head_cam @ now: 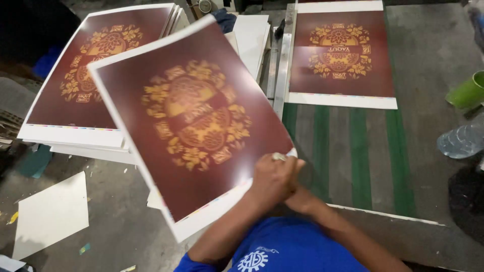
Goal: The person repeatedly picks up large printed sheets from a stack on the left and places them onto a stack on the right. The sheets feature a maroon background with a gold floral design. The person handles the sheets by hand, moving them quickly between the two piles in a repetitive sorting motion.
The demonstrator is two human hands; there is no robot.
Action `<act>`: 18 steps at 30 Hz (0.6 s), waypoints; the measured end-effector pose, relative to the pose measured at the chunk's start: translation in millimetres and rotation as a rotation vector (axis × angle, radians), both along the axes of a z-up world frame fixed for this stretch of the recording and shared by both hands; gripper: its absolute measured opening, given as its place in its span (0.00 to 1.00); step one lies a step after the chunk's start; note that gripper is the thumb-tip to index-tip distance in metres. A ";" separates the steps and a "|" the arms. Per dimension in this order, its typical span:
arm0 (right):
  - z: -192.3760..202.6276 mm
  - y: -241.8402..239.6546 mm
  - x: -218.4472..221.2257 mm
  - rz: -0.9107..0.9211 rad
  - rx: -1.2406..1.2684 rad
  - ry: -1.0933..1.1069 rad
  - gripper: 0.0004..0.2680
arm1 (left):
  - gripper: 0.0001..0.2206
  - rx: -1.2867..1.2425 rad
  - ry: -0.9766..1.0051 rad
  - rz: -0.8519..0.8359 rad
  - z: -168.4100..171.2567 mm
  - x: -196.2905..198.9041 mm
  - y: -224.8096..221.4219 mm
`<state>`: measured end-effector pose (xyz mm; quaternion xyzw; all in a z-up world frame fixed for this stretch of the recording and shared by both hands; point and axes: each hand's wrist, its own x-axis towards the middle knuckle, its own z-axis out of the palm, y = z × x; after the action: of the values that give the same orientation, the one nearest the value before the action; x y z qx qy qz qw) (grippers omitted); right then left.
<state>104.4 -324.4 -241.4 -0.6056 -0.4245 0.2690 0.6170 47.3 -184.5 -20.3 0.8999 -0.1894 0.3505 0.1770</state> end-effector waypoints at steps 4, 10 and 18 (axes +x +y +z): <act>5.0 -32.2 -4.4 -0.435 0.089 0.149 0.14 | 0.14 -0.067 0.051 0.022 17.7 -3.8 16.2; -17.4 -133.6 -11.7 -0.776 0.337 0.665 0.08 | 0.13 0.169 0.026 0.688 -5.2 -20.6 186.4; -47.4 -240.5 -31.8 -1.148 0.392 0.527 0.08 | 0.32 0.262 0.273 1.257 -15.6 -80.6 368.5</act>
<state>72.6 -564.9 -288.8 -0.5262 0.0899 -0.0456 0.8444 -33.3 183.9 -36.0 0.8897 0.3556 0.2439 -0.1500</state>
